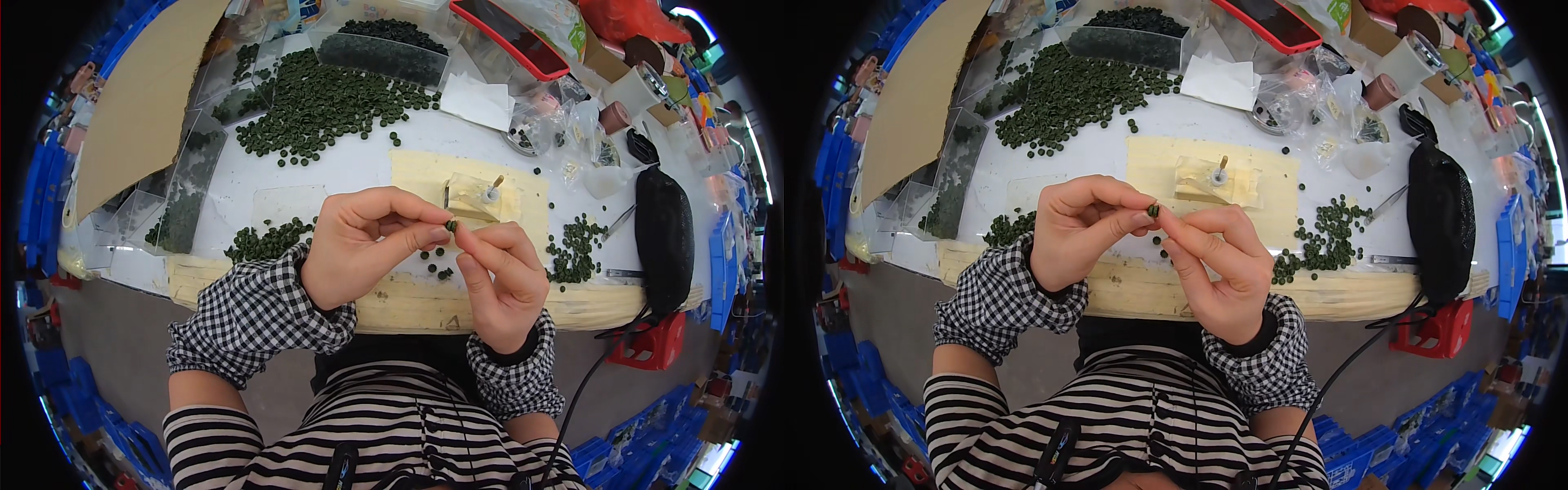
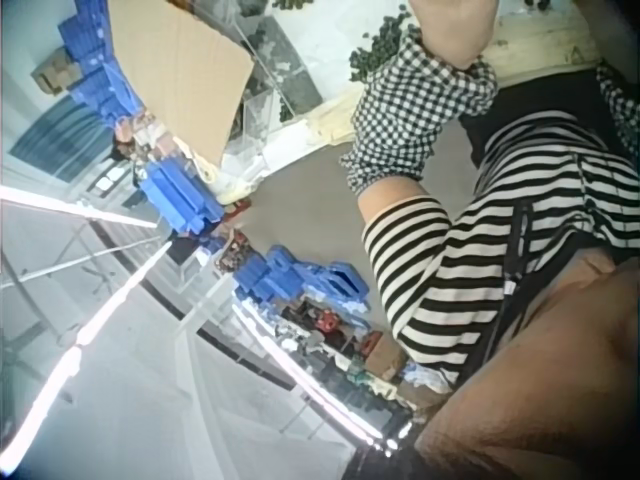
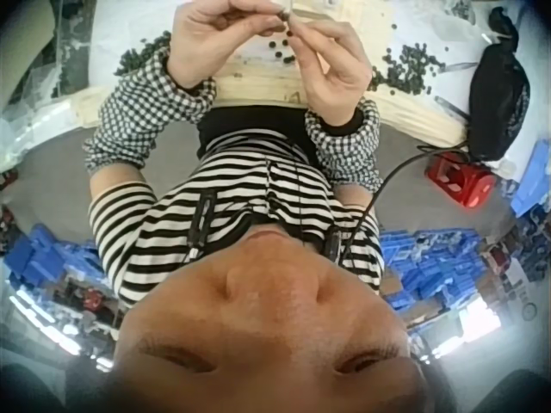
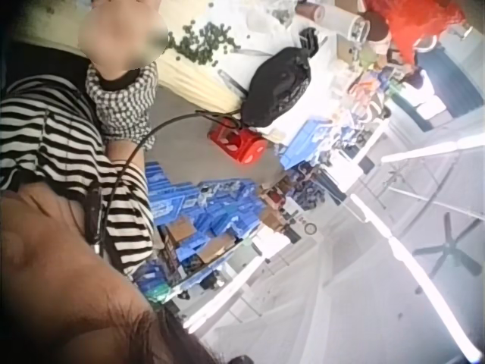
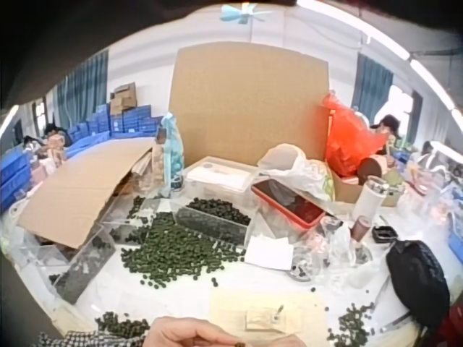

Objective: Assembling small green caps onto metal pins at a factory workbench.

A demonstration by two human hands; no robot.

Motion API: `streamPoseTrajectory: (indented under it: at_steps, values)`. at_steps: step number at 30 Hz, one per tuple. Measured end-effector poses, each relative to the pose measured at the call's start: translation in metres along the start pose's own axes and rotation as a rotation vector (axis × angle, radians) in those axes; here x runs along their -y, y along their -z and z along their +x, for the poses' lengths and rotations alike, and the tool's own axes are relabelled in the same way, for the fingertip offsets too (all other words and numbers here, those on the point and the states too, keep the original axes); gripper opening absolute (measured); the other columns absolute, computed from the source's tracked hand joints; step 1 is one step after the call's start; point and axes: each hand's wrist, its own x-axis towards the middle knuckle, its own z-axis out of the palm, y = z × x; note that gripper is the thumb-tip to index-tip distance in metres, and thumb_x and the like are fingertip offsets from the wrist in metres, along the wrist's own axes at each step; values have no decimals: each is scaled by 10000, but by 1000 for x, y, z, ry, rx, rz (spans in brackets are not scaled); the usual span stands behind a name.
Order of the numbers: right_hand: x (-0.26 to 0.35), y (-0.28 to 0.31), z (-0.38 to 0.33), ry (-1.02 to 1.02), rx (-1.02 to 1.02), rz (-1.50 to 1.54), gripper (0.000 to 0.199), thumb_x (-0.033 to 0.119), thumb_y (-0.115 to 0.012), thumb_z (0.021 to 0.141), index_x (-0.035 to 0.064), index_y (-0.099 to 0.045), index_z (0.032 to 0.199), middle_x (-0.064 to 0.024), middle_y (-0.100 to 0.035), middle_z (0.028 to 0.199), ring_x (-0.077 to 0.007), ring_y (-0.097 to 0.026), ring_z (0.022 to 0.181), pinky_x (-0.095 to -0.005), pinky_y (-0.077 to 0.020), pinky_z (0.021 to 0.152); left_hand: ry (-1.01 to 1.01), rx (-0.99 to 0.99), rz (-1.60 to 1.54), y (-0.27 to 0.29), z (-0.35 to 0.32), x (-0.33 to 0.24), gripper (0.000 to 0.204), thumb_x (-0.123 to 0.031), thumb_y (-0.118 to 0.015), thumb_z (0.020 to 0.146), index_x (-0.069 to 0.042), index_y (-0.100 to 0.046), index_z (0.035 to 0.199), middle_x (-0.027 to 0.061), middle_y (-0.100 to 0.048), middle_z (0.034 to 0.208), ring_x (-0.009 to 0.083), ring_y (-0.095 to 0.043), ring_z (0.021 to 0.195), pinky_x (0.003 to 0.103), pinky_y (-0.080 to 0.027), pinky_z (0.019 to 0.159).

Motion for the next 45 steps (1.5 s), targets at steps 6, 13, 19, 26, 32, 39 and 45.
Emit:
streamPoseTrajectory:
  at_steps: [6, 13, 19, 26, 32, 39, 45]
  values:
    - [2, 1, 0, -28, 15, 20, 327, -79, -665, 764, 28, -689, 1072, -73, -627, 892, -160, -581, 774, -241, -468, 646, 6, 2, 18, 0, 0, 0, 163, 20, -634, 851, 44, -653, 1011, 101, -680, 925, 117, -650, 845, 221, -534, 773]
    - [2, 2, 0, -28, 25, 32, 316, -74, -665, 770, 29, -691, 1067, -78, -633, 904, -161, -587, 782, -238, -469, 649, 25, 17, 27, -1, -1, -3, 154, 67, -607, 853, 62, -635, 1004, 127, -660, 940, 151, -641, 860, 256, -536, 785]
    - [4, 3, 1, -63, 57, 44, 280, -71, -643, 791, -4, -678, 1060, -80, -619, 909, -162, -572, 811, -246, -452, 704, 14, 12, 14, 1, -1, 0, 162, 41, -625, 850, 55, -647, 1010, 116, -675, 929, 131, -648, 847, 233, -534, 779]
    - [1, 3, 1, -26, 46, 36, 323, -81, -662, 766, 29, -690, 1068, -72, -631, 896, -154, -579, 775, -234, -461, 642, 22, 11, 7, -1, -1, -1, 150, 74, -605, 850, 63, -640, 995, 125, -663, 925, 151, -645, 838, 255, -541, 772]
    - [-2, 4, 1, 16, 61, 22, 322, -59, -685, 762, 40, -693, 1068, -63, -631, 889, -155, -565, 764, -240, -452, 646, 14, 18, -17, 0, -2, 0, 144, 72, -605, 850, 63, -641, 990, 128, -664, 922, 153, -647, 835, 257, -543, 769]
    - [-3, 5, 2, 52, 70, -27, 322, -52, -690, 756, 52, -696, 1061, -46, -633, 869, -159, -548, 739, -250, -438, 633, 14, 17, -48, 1, -2, 3, 167, 29, -638, 846, 55, -651, 1011, 115, -679, 922, 127, -649, 829, 231, -542, 768]
    - [-2, 5, 2, 57, 66, -35, 320, -48, -694, 754, 59, -700, 1055, -42, -631, 864, -159, -545, 735, -252, -435, 630, 14, 17, -60, 1, -2, 4, 167, 27, -637, 849, 58, -646, 1012, 115, -678, 921, 126, -648, 829, 233, -542, 769]
